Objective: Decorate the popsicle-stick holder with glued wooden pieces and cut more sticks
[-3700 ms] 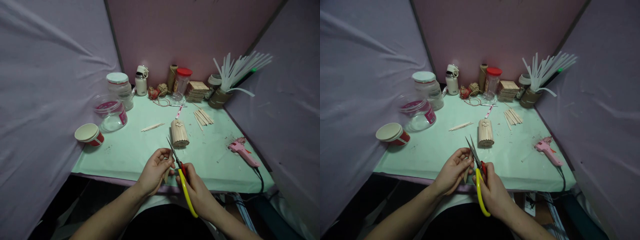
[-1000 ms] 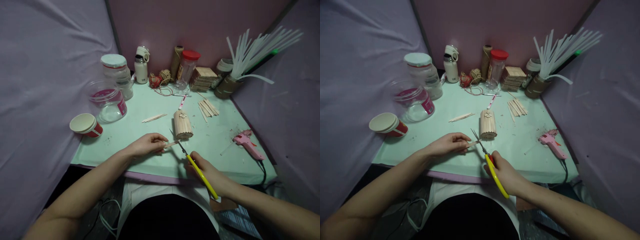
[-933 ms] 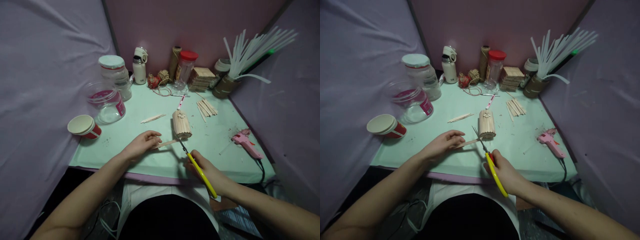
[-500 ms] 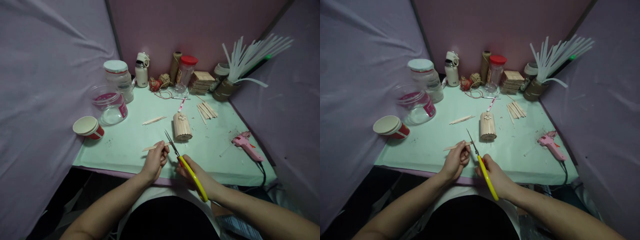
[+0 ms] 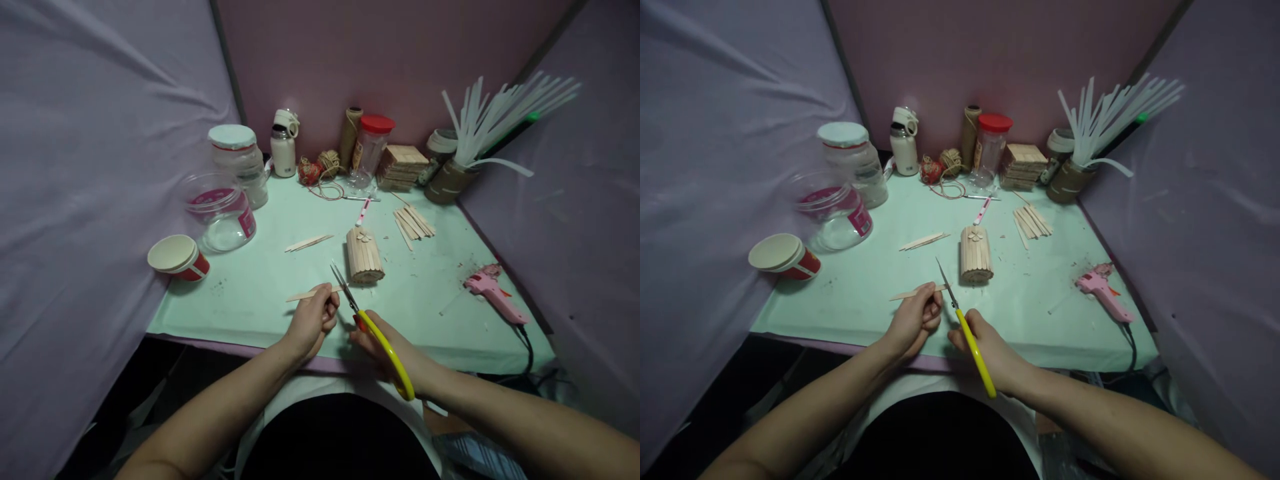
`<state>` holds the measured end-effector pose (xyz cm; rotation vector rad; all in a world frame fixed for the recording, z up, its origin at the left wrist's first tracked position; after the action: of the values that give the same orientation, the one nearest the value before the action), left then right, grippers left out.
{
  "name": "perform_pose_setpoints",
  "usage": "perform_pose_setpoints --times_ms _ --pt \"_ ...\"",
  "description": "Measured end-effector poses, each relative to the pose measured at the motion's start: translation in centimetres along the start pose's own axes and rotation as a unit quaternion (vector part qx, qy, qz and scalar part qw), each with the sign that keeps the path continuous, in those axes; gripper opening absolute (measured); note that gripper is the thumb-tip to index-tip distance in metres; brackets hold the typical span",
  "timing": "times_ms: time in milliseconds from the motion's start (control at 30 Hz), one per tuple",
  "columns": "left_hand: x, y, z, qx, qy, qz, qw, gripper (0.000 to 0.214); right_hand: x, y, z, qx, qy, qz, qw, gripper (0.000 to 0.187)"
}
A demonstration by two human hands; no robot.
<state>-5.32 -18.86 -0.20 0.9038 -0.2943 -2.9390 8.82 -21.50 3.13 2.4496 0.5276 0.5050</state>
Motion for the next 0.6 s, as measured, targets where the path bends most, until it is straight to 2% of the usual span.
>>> perform_pose_setpoints --times_ms 100,367,467,600 --pt "0.2 -0.2 0.1 0.022 -0.010 0.004 1.000 0.035 0.4 -0.2 0.2 -0.042 -0.010 -0.031 0.999 0.031" --pt "0.6 -0.6 0.6 0.059 -0.017 -0.006 0.998 0.033 0.9 0.0 0.7 -0.118 -0.014 -0.067 0.991 0.025" --pt "0.9 -0.8 1.0 0.051 -0.020 -0.010 0.998 0.033 1.1 -0.1 0.6 -0.124 0.003 -0.055 0.991 0.026" --pt "1.2 -0.9 1.1 0.061 -0.037 -0.051 0.996 0.035 1.6 -0.4 -0.1 -0.096 0.001 -0.015 0.995 0.032"
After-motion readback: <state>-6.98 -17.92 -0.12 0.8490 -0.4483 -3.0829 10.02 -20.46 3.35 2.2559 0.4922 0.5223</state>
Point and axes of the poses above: each hand's wrist, its own y-axis away from the middle knuckle, its own x-axis out of the back of the hand, z = x × y, the point moved 2 cm from there along -y, towards the middle knuckle, and after that the axes turned 12 degrees about -x, right-handed, at the moved point
